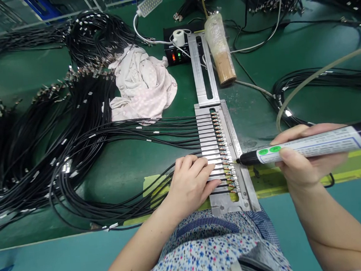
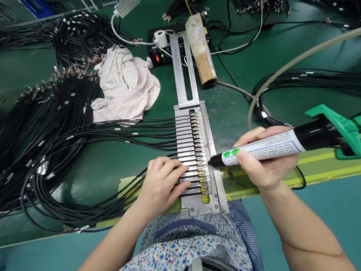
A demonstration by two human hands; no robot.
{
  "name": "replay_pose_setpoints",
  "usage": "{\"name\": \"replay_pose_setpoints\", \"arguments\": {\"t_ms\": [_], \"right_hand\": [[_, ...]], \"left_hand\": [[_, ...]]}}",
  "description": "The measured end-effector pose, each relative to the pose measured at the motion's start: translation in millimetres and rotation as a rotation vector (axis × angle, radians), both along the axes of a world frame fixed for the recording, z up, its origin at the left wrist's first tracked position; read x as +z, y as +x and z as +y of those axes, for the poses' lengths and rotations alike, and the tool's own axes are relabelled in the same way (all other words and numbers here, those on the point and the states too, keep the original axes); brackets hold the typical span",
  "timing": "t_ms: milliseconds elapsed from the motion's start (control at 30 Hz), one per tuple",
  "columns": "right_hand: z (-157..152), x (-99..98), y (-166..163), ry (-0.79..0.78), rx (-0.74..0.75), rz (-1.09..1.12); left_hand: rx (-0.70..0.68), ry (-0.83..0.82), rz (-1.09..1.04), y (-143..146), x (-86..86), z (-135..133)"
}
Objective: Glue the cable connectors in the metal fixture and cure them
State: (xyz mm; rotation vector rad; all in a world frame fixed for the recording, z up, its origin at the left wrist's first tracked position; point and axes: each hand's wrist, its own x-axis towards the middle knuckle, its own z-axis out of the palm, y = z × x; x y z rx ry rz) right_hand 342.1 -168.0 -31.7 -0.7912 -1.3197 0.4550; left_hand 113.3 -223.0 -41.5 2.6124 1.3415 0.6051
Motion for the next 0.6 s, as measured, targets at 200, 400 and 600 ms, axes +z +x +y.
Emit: {"name": "replay_pose_setpoints", "arguments": {"t_ms": [200,400,600], "right_hand": [[-1.1,0.4,-0.2,-0.019,-0.033,-0.011],[1.9,-1.7,1.4,0.038,-0.055,0.0],[-0.1,0.2,3.5,0.046,-0.085,0.114]], "left_hand": [[0.0,-0.014,-0.001,-0.3,1.3,0.1],[-0.004,-0.001,-0.007,0.2,1.2,0.2],[-0.032,0.071,-0.003,-0.6,-1.4,-0.8]]}}
